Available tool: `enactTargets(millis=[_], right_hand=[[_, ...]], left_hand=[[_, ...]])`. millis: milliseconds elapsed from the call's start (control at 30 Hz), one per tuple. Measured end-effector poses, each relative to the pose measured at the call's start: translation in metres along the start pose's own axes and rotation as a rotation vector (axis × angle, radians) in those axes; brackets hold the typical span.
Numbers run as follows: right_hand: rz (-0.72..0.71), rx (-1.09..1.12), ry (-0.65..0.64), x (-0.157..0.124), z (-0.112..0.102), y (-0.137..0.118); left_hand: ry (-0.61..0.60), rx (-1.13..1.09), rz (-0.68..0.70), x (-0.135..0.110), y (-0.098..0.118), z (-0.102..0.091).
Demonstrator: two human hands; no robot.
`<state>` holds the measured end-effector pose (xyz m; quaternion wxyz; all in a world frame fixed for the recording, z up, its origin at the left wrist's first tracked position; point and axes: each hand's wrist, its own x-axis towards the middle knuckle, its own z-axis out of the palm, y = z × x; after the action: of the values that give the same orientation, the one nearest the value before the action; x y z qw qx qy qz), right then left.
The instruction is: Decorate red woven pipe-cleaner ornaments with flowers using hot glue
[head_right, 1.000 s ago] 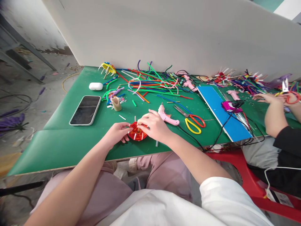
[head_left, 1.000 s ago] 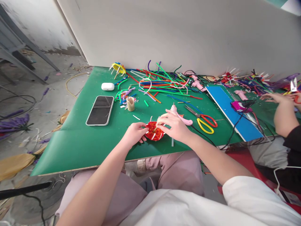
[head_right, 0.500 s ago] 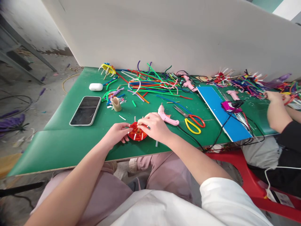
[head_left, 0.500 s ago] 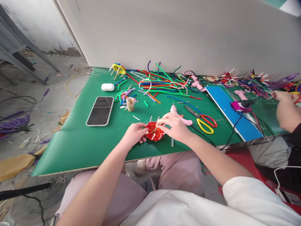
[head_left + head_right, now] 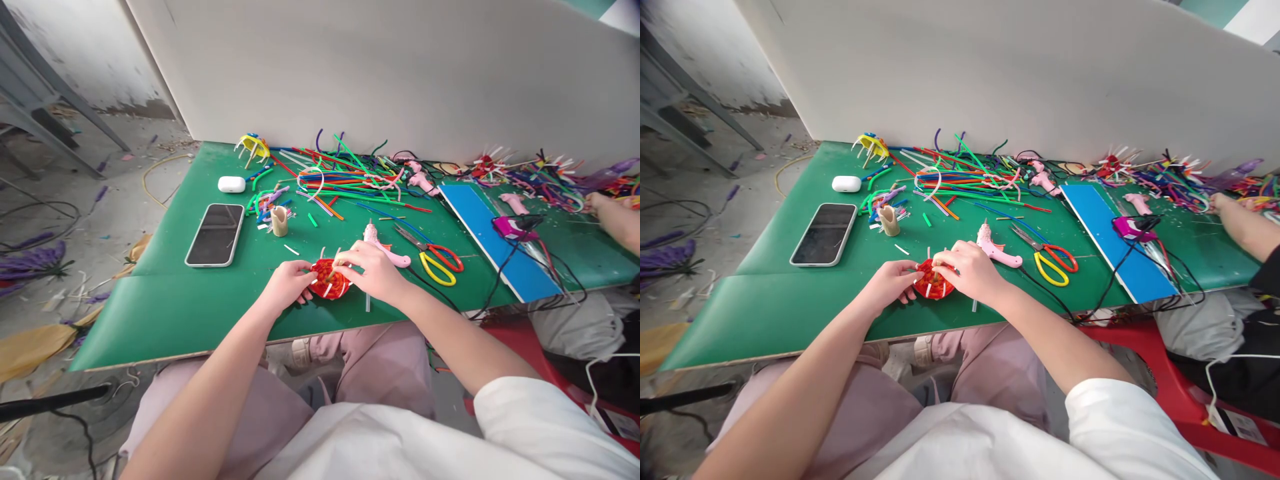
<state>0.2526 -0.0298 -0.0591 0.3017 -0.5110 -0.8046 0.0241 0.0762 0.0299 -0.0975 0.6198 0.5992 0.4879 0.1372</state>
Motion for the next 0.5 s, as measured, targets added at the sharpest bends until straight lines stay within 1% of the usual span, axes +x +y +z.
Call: enactTargets(millis=[500], right_hand=[[0.001, 0.026, -0.014, 0.0022, -0.0019, -0.0031]], left_hand=[[-0.003, 0.014, 0.002, -0.0005, 0.0000, -0.0001]])
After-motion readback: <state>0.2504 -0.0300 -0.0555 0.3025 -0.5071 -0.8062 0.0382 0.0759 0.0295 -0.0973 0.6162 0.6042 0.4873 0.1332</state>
